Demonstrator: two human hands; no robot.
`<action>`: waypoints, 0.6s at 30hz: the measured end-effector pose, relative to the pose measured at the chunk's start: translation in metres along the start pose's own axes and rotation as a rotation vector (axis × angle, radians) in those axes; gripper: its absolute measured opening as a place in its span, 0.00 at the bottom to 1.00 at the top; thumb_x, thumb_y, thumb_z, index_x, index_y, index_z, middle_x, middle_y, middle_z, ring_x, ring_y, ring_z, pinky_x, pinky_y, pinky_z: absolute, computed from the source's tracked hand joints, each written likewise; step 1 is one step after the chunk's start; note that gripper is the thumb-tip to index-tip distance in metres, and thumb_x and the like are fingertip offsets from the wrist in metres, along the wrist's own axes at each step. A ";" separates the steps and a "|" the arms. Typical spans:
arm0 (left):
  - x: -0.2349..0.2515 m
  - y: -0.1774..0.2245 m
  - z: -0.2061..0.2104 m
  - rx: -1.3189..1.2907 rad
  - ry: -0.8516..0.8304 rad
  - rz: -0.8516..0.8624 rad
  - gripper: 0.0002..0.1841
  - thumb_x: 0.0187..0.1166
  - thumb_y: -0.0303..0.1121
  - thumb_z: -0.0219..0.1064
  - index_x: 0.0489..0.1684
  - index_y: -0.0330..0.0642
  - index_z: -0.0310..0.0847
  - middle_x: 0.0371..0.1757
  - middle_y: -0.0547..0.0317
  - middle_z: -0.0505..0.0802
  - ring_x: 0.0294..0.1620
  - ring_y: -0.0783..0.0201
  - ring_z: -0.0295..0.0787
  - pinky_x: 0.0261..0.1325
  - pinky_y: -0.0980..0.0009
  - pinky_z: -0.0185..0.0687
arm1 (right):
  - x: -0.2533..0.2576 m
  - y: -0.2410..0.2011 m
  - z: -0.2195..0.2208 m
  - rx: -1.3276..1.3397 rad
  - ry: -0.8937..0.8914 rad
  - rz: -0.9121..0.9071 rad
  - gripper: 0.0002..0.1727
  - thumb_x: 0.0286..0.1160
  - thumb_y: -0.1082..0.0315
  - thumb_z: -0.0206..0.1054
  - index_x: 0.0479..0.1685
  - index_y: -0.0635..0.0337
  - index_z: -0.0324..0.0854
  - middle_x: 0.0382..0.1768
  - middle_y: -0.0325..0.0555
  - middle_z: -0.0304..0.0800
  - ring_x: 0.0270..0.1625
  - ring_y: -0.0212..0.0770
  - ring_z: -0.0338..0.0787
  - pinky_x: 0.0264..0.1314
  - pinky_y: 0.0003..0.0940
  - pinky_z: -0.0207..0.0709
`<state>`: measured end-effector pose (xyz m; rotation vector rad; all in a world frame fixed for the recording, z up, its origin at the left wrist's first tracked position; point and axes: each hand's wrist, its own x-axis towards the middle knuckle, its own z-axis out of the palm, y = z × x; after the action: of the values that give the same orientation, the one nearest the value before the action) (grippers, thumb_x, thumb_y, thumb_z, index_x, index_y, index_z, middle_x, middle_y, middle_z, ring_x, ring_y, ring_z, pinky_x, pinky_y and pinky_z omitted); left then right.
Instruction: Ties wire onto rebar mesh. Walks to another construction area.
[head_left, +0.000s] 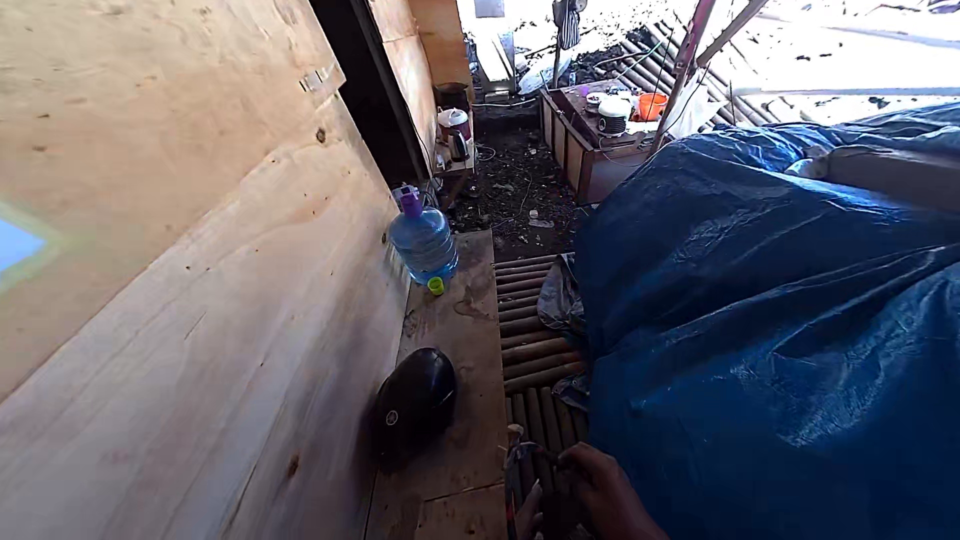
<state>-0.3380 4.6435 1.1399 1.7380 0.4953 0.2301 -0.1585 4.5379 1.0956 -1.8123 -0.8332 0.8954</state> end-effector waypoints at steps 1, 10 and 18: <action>0.018 -0.001 -0.004 0.010 -0.006 0.013 0.28 0.91 0.32 0.45 0.81 0.13 0.59 0.77 0.22 0.78 0.77 0.43 0.82 0.81 0.55 0.73 | 0.017 -0.002 -0.002 0.008 0.013 -0.002 0.14 0.83 0.70 0.64 0.58 0.68 0.87 0.52 0.59 0.91 0.50 0.52 0.92 0.58 0.49 0.85; 0.232 -0.021 -0.036 0.269 0.091 0.085 0.26 0.79 0.21 0.56 0.76 0.11 0.67 0.73 0.23 0.82 0.77 0.36 0.80 0.84 0.49 0.67 | 0.211 0.004 -0.036 0.284 -0.104 0.210 0.28 0.83 0.66 0.65 0.79 0.70 0.66 0.58 0.62 0.85 0.43 0.45 0.89 0.52 0.44 0.84; 0.464 0.009 -0.062 0.145 0.164 0.053 0.23 0.84 0.23 0.52 0.72 0.11 0.70 0.68 0.28 0.87 0.68 0.63 0.88 0.73 0.73 0.76 | 0.413 -0.021 -0.170 0.127 -0.057 0.106 0.27 0.87 0.61 0.61 0.79 0.70 0.70 0.68 0.63 0.84 0.69 0.52 0.87 0.75 0.45 0.78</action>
<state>0.0500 4.9039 1.1106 1.8843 0.5976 0.3844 0.1910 4.8161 1.0751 -1.7401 -0.7044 1.0487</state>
